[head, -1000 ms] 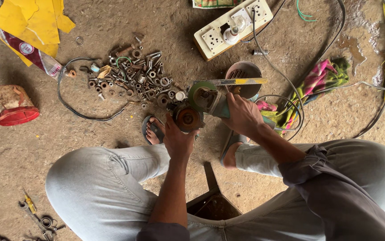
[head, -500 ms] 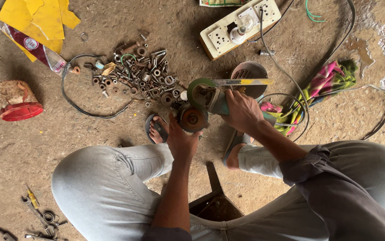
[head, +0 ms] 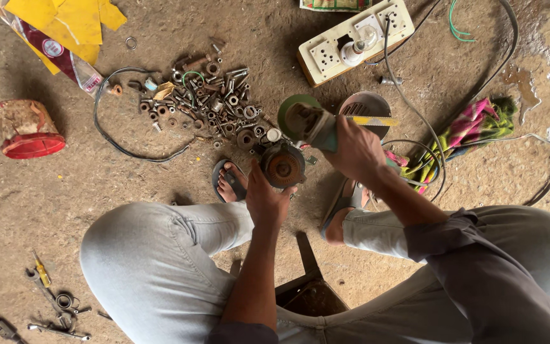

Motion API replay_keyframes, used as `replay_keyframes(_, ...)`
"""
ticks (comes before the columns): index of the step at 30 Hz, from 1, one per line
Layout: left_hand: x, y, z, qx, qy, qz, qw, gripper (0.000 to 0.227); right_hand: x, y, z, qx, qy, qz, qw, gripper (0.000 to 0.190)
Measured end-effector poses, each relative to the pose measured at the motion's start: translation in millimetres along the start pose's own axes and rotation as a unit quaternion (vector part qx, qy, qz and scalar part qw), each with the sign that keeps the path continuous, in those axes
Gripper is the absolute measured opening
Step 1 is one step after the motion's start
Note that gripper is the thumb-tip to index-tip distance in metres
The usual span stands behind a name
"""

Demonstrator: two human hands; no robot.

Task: The person sits on the floor and uses a handheld angle grinder to smooth the edges of a cylindrical metal part. They rotate the part to grind different sides and then set it down to pick up another similar metal component to continue grinding.

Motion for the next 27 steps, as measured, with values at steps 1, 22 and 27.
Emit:
replay_keyframes(1, 1, 0, 0, 0.005, -0.003, -0.001, 1.000, 0.126, -4, 2, 2, 0.017, -0.004, -0.019, 1.000, 0.056)
replay_keyframes(22, 52, -107, -56, 0.187, -0.104, 0.064, 0.975, 0.055, -23, 101, 29, 0.107, 0.027, 0.141, 0.984, 0.075)
replay_keyframes(27, 46, -101, -53, 0.198, -0.111, 0.079, 0.971, 0.059, -12, 101, 9, 0.106, 0.062, 0.192, 0.974, 0.069)
Point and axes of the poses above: each hand's wrist, its own y-axis away from the middle knuckle, its own z-axis out of the back of the hand, x = y × z, the point moved 5 cm from there along -y, towards the middle knuckle, and after that the axes turned 12 degrees about z, right-handed, at the moved point
